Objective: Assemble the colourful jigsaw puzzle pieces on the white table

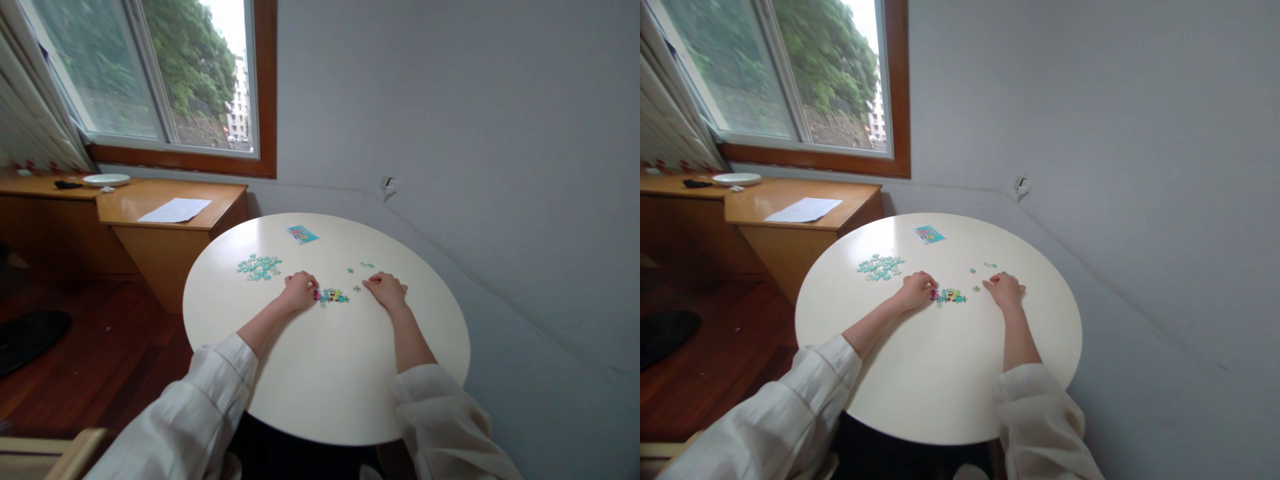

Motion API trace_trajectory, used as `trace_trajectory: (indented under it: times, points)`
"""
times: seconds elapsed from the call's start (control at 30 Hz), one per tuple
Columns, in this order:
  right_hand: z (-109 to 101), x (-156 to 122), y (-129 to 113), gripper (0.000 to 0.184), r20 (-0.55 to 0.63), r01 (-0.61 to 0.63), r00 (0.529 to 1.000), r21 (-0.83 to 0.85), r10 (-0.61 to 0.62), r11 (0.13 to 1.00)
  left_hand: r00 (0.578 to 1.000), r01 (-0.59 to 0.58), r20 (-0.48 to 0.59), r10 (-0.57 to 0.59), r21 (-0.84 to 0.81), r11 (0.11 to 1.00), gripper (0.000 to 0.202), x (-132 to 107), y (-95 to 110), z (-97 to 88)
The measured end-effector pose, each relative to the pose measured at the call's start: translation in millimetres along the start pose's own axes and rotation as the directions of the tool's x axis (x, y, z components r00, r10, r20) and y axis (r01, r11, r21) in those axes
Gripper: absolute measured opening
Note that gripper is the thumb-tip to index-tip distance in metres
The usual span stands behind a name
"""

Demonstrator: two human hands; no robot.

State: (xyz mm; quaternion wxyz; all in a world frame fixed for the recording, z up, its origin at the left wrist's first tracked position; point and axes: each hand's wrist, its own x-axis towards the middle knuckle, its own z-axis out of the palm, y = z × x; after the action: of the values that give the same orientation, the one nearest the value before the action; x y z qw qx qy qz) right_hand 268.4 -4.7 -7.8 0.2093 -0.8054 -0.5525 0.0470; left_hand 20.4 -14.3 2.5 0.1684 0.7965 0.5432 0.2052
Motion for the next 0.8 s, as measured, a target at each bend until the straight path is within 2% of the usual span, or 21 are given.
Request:
trace_trajectory:
  times: [0.5, 0.63, 0.8]
  points:
    - [0.5, 0.6, -3.3, 0.024, 0.054, -0.027, 0.998, -0.038, 0.029, 0.999, 1.000, -0.006, -0.008, 0.006, -0.008, 1.000, 0.024, 2.2, -3.3, 2.8]
    - [1.7, 1.3, -3.2, 0.025, 0.041, -0.019, 0.999, -0.054, 0.021, 0.998, 1.000, -0.005, -0.010, 0.005, -0.006, 1.000, 0.024, 1.5, -2.4, 2.0]
    - [4.2, 1.6, -3.1, 0.025, 0.012, -0.009, 1.000, 0.003, 0.009, 1.000, 1.000, 0.002, -0.010, -0.002, -0.015, 1.000, 0.024, 0.7, -1.0, 0.5]
